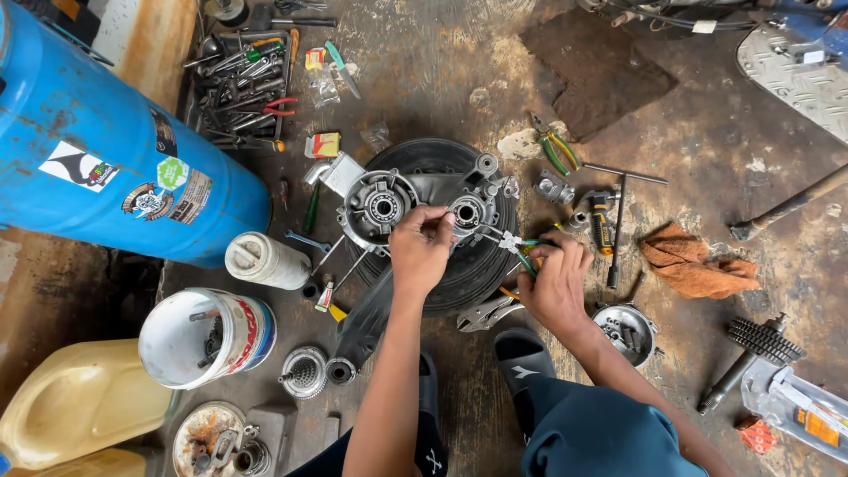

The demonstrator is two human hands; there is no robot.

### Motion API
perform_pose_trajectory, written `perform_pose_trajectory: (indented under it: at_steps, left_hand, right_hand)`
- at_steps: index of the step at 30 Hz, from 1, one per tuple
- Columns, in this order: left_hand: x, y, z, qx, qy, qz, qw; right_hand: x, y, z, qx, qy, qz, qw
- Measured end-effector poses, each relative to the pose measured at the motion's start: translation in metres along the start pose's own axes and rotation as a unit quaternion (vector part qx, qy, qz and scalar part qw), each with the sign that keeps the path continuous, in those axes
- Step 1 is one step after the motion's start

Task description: The person sits on the workshop floor assembling a motorcycle engine crankcase. They fit a bearing into the casing by hand, tap it into place with a hammer, adjust a metal cover piece, and press components together with both hands.

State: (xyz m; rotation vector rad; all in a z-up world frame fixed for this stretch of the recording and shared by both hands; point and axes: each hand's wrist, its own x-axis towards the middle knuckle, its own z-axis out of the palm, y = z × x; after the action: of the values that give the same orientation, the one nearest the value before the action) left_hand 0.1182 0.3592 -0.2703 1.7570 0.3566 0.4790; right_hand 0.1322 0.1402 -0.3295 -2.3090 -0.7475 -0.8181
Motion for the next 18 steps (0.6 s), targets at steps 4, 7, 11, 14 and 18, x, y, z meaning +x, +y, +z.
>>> perform_pose_trajectory:
  at_steps: [4, 7, 11, 14, 18]
  left_hand:
    - [-0.001, 0.001, -0.002, 0.001, 0.008, 0.030, 1.000]
    - [-0.005, 0.023, -0.008, 0.016, 0.008, 0.073, 0.997]
    - [-0.011, 0.015, 0.008, 0.029, -0.023, 0.182, 0.983]
    - [-0.024, 0.054, 0.011, 0.016, -0.045, 0.233, 0.971]
    - [-0.029, 0.065, 0.020, 0.002, -0.059, 0.259, 0.964]
  right_hand:
    - [-0.006, 0.006, 0.002, 0.109, -0.044, 0.050, 0.992]
    - [-0.014, 0.005, -0.005, 0.312, -0.100, 0.131, 0.936]
    - [-0.039, 0.015, -0.015, 0.487, -0.169, 0.229, 0.825]
    - [-0.013, 0.000, -0.046, 0.543, -0.201, 0.251, 0.776]
    - [-0.018, 0.001, -0.049, 0.539, -0.202, 0.238, 0.782]
